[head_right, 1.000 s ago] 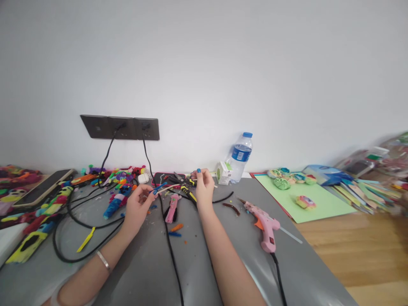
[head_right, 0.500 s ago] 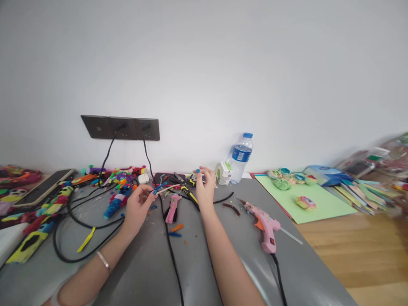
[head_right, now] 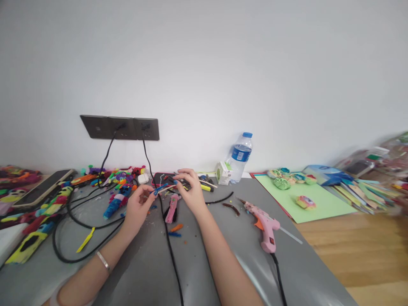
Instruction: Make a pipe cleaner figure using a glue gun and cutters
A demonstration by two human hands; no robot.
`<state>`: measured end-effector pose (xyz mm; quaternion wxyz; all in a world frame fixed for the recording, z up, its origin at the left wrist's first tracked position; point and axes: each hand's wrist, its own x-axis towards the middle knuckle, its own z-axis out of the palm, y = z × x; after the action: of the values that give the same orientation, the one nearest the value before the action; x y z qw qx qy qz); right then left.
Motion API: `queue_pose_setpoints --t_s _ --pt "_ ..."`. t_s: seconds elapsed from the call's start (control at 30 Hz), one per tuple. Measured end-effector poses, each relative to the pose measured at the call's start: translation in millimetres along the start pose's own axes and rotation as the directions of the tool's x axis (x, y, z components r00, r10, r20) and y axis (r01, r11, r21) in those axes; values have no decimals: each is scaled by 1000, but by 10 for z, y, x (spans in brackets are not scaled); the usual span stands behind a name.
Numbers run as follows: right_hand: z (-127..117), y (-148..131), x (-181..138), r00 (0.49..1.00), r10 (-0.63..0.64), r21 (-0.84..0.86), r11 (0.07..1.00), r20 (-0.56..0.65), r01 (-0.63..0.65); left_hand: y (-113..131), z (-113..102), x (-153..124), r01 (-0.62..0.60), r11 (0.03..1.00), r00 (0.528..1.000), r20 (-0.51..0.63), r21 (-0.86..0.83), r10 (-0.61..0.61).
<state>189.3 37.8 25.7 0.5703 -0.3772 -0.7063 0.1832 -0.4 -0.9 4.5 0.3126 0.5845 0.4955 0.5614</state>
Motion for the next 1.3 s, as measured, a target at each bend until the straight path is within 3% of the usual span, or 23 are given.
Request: queue_pose_setpoints --t_s 0.17,0.87,1.3 --pt "35 -74 -11 993 1 20 1000 115 -3 34 6 5 -30 999 1000 -4 18 30" --pt "36 -125 -7 984 -32 82 997 174 18 59 4 4 -18 1000 1000 -4 18 18" --pt "43 -102 -26 964 35 182 980 262 -85 93 -4 4 -103 995 995 15 0 103"
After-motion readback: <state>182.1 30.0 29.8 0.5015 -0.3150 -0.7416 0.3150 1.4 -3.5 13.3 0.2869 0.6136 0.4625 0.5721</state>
